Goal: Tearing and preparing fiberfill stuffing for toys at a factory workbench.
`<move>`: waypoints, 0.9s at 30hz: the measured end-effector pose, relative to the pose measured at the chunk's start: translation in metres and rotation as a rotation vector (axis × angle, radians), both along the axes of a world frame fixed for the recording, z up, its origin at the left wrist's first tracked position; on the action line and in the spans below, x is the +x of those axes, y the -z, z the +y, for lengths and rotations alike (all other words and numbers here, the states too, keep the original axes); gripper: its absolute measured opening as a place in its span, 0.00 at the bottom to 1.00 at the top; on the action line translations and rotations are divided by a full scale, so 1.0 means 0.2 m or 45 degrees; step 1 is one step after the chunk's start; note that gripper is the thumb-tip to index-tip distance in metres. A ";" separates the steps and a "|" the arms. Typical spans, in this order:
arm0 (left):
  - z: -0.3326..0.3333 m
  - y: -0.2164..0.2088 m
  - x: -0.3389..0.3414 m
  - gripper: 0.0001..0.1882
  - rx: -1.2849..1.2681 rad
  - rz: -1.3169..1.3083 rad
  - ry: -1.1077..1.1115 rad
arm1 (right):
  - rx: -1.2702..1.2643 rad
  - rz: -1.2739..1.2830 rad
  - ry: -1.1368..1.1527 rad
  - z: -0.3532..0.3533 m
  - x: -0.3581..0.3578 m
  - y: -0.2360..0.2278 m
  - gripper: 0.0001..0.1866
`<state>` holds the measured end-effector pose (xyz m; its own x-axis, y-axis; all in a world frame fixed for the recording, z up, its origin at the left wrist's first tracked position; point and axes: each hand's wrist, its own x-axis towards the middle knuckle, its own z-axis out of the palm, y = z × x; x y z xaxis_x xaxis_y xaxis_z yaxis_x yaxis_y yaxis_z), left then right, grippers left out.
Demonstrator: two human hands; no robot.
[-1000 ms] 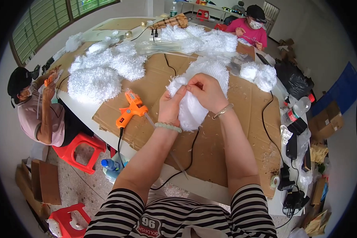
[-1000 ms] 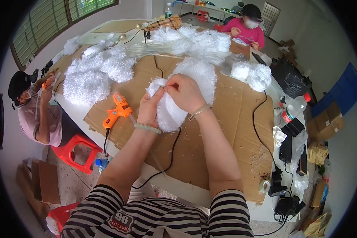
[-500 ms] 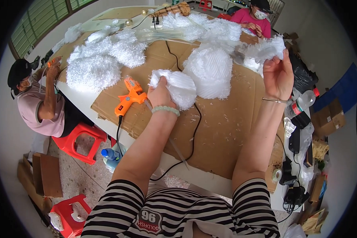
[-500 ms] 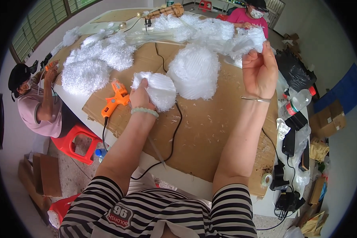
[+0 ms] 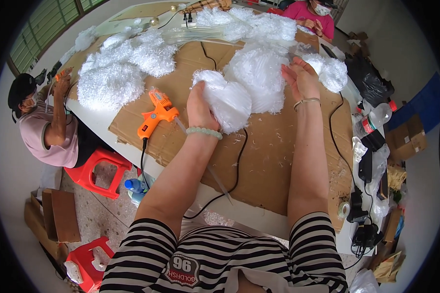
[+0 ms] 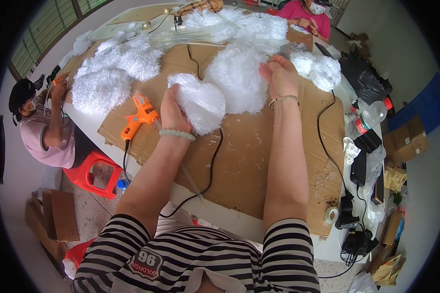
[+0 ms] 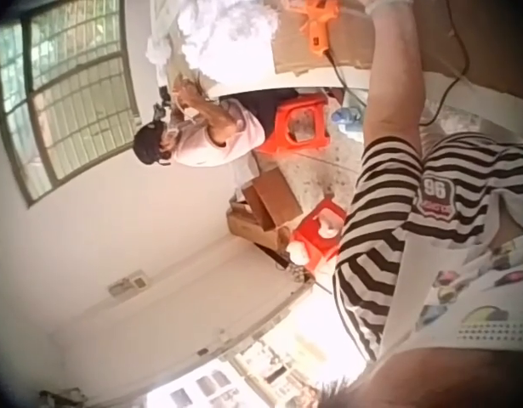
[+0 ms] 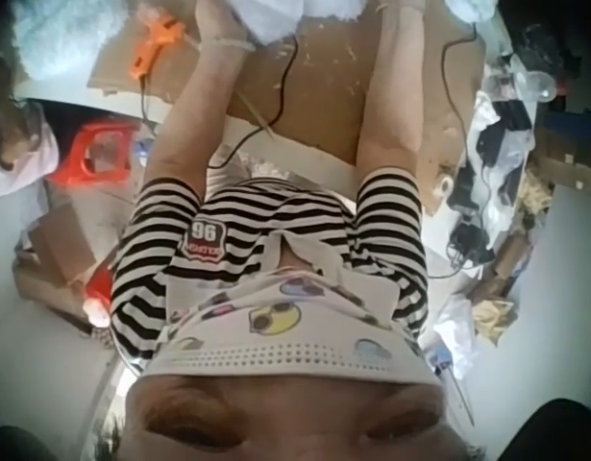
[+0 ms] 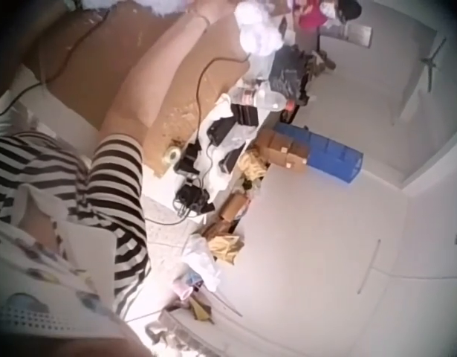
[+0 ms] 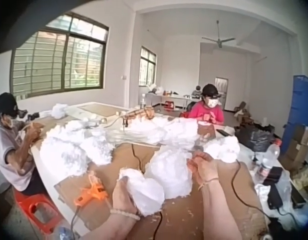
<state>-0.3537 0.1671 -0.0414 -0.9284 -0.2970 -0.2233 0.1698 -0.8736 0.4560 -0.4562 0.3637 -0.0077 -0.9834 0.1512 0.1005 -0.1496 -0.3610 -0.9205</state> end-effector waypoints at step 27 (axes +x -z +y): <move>-0.02 0.00 -0.02 0.17 0.004 0.070 0.054 | 0.721 -0.204 -0.455 -0.33 0.05 0.03 0.30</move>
<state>-0.3587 0.1634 -0.0418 -0.9511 -0.2565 -0.1722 0.1575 -0.8821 0.4439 -0.4470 0.2977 -0.0132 -0.9725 -0.2180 -0.0821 0.0425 0.1803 -0.9827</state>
